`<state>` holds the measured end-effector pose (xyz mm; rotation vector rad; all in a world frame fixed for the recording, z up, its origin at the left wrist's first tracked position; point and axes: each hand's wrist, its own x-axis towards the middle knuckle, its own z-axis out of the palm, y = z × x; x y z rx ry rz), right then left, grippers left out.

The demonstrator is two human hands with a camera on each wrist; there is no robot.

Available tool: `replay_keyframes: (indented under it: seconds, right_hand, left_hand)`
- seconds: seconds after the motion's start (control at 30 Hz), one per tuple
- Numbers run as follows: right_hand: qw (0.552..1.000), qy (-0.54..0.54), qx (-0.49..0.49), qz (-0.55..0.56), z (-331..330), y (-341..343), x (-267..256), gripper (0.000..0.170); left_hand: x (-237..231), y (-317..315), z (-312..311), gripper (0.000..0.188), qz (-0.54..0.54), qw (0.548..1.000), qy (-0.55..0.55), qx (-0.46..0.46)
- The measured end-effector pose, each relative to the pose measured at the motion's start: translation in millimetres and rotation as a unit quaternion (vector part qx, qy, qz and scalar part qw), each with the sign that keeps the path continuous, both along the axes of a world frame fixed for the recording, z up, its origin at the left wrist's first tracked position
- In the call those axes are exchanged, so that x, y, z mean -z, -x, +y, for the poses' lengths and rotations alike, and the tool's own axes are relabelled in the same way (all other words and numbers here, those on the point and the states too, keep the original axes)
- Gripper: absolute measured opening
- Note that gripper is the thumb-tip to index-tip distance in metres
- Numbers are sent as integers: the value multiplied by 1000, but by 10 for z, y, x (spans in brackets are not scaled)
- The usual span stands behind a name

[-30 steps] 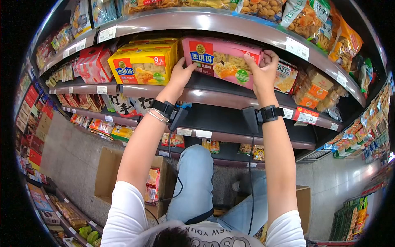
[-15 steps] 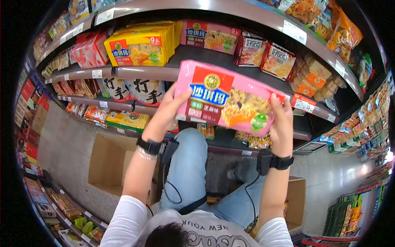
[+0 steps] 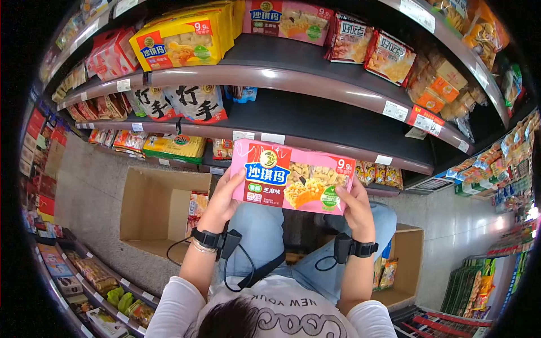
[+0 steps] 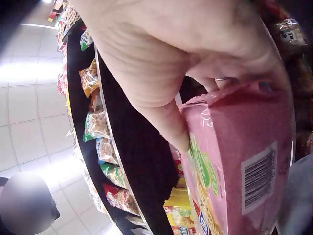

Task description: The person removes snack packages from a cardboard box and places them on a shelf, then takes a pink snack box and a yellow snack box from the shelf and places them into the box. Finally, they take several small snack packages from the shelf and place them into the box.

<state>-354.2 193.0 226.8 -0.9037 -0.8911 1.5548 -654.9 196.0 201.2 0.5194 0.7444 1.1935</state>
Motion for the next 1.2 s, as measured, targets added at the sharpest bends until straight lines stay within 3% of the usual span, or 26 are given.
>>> replay_keyframes:
  seconds: [0.3, 0.5, 0.67, 0.7, 0.83, 0.97, 1.07, 1.1, 1.2]
  right_hand:
    - [999, -5, -29, -29, 128, 169, -78, 48]
    - [990, -57, -102, -80, 341, 882, -250, 53]
    - [967, -127, -191, -111, 495, 1757, -306, 58]
    - [951, -174, -209, -146, 542, 1938, -240, 60]
    - [936, -154, -294, -117, 538, 2702, -159, 61]
    - [930, -137, -322, -113, 577, 3338, 206, 60]
    - [904, -219, -308, -201, 604, 3703, 539, 59]
    - [885, -244, -309, -247, 594, 3796, 598, 59]
    - [843, -267, -344, -315, 547, 4033, 801, 58]
  left_hand:
    - [-120, 224, -62, 52, 65, 997, -16, -24]
    - [-332, 924, -336, 53, 153, 985, 27, -74]
    - [-139, 1702, -575, 55, 175, 976, 7, -131]
    - [-147, 1819, -629, 61, 161, 976, 6, -147]
    - [14, 2285, -871, 84, 165, 950, 40, -261]
    - [91, 2836, -1097, 95, 252, 935, 146, -200]
    - [308, 3169, -1099, 92, 421, 878, 132, -185]
    - [356, 3240, -1048, 90, 539, 829, 41, -145]
    - [531, 3256, -859, 91, 649, 755, -82, -34]
